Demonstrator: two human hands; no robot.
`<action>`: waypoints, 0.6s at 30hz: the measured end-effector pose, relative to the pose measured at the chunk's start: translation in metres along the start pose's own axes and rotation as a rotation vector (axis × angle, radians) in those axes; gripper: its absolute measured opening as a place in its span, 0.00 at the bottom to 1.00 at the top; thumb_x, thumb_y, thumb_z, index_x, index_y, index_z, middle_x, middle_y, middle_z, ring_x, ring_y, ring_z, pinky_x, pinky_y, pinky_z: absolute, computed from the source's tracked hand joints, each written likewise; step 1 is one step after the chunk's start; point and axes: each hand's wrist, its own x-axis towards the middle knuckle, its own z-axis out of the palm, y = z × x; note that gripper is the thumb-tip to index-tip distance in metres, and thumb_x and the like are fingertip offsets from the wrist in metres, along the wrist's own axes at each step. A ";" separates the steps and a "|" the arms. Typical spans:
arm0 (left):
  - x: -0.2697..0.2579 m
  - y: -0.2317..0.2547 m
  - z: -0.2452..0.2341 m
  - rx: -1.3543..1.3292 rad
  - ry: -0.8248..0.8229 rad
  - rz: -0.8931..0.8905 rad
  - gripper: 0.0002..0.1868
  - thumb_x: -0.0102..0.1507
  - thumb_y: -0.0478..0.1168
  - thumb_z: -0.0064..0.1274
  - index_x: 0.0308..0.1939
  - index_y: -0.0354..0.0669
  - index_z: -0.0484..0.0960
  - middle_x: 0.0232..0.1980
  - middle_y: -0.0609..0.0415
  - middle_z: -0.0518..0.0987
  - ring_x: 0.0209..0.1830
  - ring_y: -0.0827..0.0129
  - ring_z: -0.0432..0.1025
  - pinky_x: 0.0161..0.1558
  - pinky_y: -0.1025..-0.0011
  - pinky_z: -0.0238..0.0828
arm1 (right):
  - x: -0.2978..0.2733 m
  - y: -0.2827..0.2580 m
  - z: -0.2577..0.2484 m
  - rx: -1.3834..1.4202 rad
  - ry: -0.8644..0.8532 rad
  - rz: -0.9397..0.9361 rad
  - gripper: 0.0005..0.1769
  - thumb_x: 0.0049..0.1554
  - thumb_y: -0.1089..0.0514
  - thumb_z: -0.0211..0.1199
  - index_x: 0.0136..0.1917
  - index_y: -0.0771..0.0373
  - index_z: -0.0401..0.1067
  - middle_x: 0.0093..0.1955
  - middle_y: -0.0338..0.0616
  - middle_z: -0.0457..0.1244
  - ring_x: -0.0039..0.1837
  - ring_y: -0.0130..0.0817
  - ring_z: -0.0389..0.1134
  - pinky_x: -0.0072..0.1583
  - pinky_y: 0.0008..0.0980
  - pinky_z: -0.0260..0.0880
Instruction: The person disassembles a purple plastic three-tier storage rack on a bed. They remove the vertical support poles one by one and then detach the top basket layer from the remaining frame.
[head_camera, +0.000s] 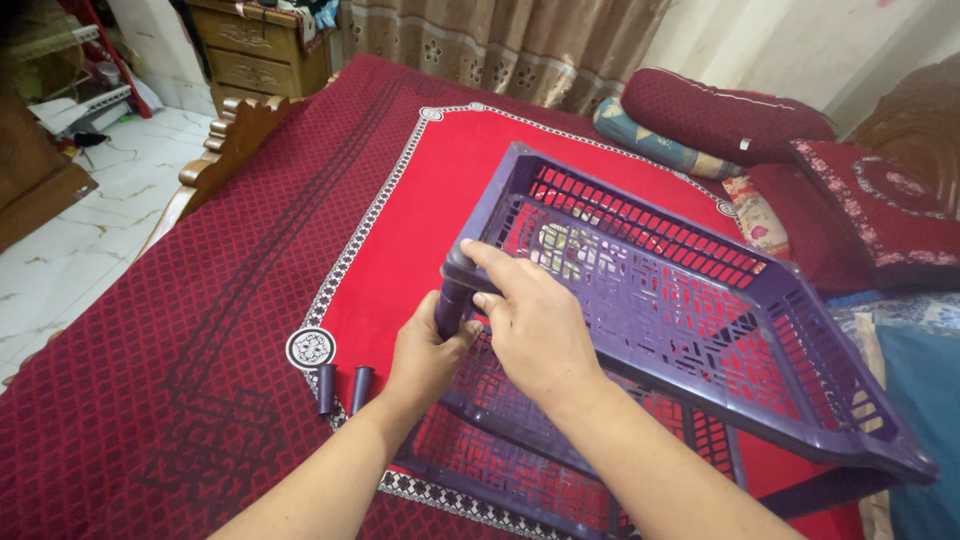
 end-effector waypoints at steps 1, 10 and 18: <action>0.000 0.000 0.000 0.013 0.000 0.000 0.10 0.61 0.36 0.61 0.42 0.43 0.76 0.28 0.62 0.72 0.28 0.79 0.65 0.32 0.72 0.66 | 0.000 0.000 0.000 -0.002 -0.002 0.004 0.28 0.54 0.71 0.59 0.67 0.57 0.70 0.54 0.53 0.68 0.56 0.50 0.71 0.56 0.42 0.72; -0.002 0.004 -0.003 -0.001 -0.016 -0.019 0.10 0.60 0.35 0.61 0.42 0.44 0.76 0.29 0.63 0.73 0.28 0.80 0.65 0.32 0.72 0.66 | -0.001 -0.004 -0.001 -0.022 -0.014 0.024 0.27 0.54 0.68 0.62 0.67 0.56 0.71 0.54 0.53 0.69 0.57 0.51 0.71 0.57 0.43 0.71; -0.001 0.004 -0.006 -0.014 -0.030 -0.038 0.09 0.61 0.35 0.61 0.41 0.43 0.75 0.29 0.63 0.71 0.28 0.80 0.64 0.31 0.72 0.65 | -0.001 -0.002 -0.002 -0.019 -0.044 0.041 0.27 0.53 0.66 0.63 0.67 0.56 0.71 0.53 0.52 0.69 0.57 0.51 0.70 0.57 0.44 0.70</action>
